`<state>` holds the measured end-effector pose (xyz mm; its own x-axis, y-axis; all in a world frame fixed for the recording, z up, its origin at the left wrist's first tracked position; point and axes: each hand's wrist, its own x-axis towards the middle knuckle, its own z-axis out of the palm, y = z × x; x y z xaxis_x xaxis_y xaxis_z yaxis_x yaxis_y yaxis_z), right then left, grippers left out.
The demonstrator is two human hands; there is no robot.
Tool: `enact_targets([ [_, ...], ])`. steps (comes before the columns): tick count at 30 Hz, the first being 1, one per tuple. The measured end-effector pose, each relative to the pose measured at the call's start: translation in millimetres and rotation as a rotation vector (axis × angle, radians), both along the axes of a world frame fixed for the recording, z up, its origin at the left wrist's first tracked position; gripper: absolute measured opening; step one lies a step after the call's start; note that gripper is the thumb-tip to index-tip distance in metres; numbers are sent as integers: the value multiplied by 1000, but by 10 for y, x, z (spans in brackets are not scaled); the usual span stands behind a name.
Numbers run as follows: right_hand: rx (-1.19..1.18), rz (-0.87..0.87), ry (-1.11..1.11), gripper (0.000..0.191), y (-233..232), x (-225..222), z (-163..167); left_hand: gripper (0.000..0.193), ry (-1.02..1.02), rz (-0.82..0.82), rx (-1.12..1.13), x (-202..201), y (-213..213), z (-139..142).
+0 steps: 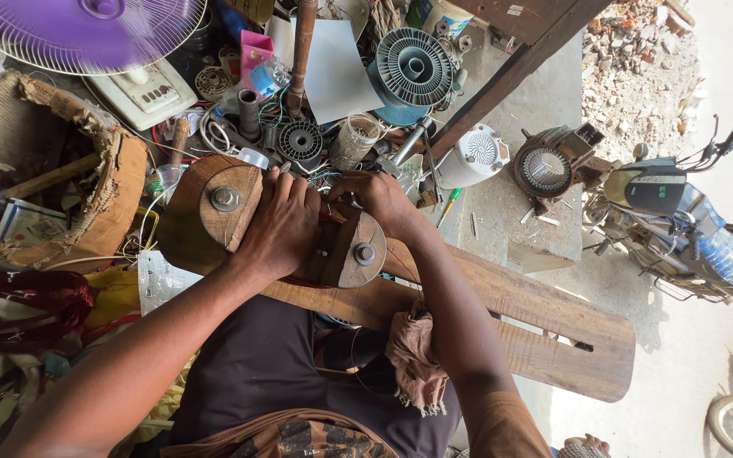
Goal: The person winds red copper wire onto a wooden jig using a hand crank, then secures the coil with a white string and cuts the excess wire with shears.
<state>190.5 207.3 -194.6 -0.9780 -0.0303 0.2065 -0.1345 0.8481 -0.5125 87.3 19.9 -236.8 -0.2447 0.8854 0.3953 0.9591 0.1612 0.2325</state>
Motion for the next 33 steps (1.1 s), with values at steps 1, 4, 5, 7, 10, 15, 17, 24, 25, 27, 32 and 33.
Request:
enact_targets([
  [1,-17,-20,-11,17,0,-1,-1,16,-1,-6,9,1,2,4],
  [4,-51,-62,-36,17,-6,-1,6,21,-16,-4,32,13,9,18],
  [5,-55,-68,-43,17,-11,1,10,22,-39,-12,41,20,7,22],
  [7,-61,-68,-42,16,-18,6,23,24,-81,-30,61,33,0,28],
  [10,-68,-79,-17,16,-21,18,47,30,-64,-26,109,48,-17,32],
  [15,-104,-86,-34,16,-12,36,49,28,-58,-19,72,55,-26,11],
  [17,-167,-50,-54,14,-6,42,30,28,-65,-21,76,57,-18,-3],
  [24,-269,-68,-102,11,27,41,-32,36,-100,-16,67,80,-18,-13],
  [25,-254,-63,-113,12,28,39,-32,39,-131,-22,72,89,-29,-4],
  [27,-226,-50,-137,13,24,38,-23,38,-107,-24,14,113,-56,22],
  [32,-214,-91,-181,27,-44,44,24,31,30,-9,-57,160,-147,126],
  [33,-221,-105,-185,30,-60,45,37,28,49,-23,-92,150,-157,153],
])
